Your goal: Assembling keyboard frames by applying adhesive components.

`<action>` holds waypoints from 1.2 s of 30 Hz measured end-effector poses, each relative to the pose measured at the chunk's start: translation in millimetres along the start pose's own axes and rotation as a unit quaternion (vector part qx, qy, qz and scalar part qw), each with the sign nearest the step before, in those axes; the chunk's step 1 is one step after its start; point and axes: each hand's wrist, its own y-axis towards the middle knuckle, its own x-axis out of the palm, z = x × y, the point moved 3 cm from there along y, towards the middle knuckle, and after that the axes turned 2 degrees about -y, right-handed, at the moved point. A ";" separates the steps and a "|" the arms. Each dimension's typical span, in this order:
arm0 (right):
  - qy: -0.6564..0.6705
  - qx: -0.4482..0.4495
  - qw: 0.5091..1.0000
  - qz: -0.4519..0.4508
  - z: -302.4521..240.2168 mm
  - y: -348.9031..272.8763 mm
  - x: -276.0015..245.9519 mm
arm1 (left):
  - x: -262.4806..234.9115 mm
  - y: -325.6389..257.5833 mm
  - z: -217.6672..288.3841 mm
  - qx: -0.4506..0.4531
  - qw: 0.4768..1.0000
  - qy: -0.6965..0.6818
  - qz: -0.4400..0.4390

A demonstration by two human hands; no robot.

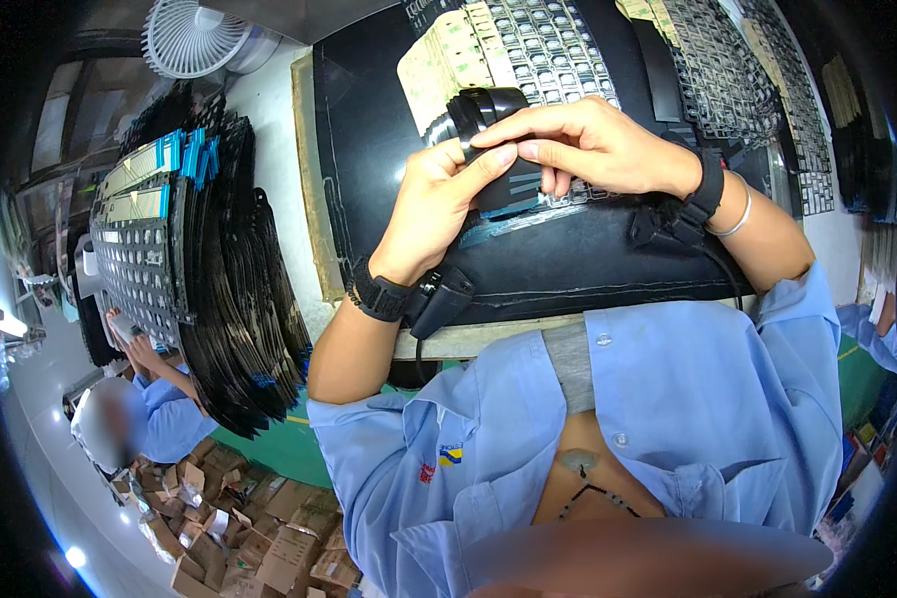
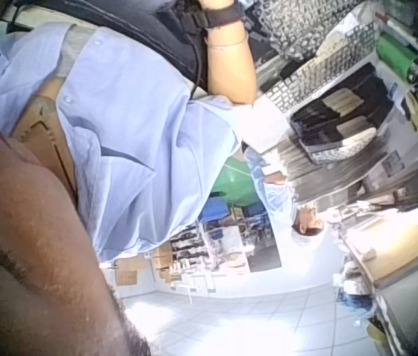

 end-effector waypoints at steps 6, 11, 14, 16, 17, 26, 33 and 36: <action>0.025 0.010 1.000 0.009 0.0 0.2 -1.8 | 1.5 0.1 -0.9 0.023 1.000 -0.019 -0.008; 0.031 -0.008 0.999 0.021 -0.1 -0.1 -0.2 | 2.7 0.9 -5.2 0.024 0.999 -0.035 0.007; 0.034 -0.007 0.999 0.021 -0.7 -0.9 -0.6 | -0.6 -0.4 -3.4 0.005 1.000 -0.031 0.000; 0.042 -0.001 0.999 0.020 -1.4 -1.5 -0.4 | -4.3 0.2 -3.6 -0.006 1.000 0.025 -0.013; 0.043 0.006 0.999 0.018 -1.9 -1.5 -0.3 | -3.6 0.6 -4.5 -0.005 1.000 0.024 -0.012; 0.058 0.016 0.998 0.016 1.0 -1.0 1.0 | 0.3 2.7 -7.5 0.007 0.998 -0.054 -0.014; 0.005 0.009 0.999 0.037 -6.0 -2.1 -3.1 | -1.8 2.7 -6.2 -0.008 0.998 -0.053 -0.028; -0.045 -0.021 0.995 0.082 -19.4 -5.4 -7.4 | 1.0 3.2 -6.8 -0.008 0.998 -0.062 -0.021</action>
